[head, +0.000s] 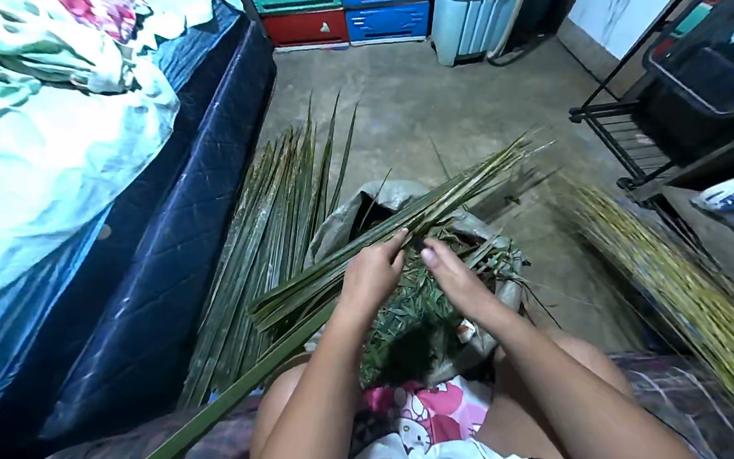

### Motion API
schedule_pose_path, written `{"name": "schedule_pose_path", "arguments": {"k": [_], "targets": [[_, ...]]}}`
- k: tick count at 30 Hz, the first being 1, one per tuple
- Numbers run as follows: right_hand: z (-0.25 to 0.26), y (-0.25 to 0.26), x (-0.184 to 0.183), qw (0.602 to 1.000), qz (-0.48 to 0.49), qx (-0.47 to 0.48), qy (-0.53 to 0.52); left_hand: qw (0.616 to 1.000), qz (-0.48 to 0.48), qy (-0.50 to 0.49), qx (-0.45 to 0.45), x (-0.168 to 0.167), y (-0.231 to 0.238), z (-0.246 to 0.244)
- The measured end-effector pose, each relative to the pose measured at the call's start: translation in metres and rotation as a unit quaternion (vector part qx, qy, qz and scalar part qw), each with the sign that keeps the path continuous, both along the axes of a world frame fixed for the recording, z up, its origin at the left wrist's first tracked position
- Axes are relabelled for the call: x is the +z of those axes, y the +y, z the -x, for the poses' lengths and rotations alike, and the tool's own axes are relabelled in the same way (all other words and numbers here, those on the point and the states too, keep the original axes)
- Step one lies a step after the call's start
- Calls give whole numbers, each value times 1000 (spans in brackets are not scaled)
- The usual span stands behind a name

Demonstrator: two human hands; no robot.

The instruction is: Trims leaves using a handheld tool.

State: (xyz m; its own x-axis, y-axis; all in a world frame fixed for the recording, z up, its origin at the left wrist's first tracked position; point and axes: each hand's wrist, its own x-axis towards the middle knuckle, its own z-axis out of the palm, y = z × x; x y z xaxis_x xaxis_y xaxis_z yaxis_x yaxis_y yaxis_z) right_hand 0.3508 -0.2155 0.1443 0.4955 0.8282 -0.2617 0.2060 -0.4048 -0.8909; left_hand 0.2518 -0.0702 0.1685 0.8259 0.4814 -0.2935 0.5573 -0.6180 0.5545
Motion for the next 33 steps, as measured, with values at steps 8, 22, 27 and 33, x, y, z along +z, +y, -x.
{"name": "schedule_pose_path", "arguments": {"k": [8, 22, 27, 33], "targets": [[9, 2, 4, 981, -33, 58, 180, 996, -38, -78, 36, -15, -4, 7], [19, 11, -11, 964, -138, -16, 228, 989, -86, -112, 50, -18, -7, 18], [12, 14, -13, 967, -154, -72, 189, 989, -90, -109, 36, -16, -10, 18], [-43, -2, -12, 959, -200, -138, 143, 992, -72, -94, 38, -14, -6, 25]]}}
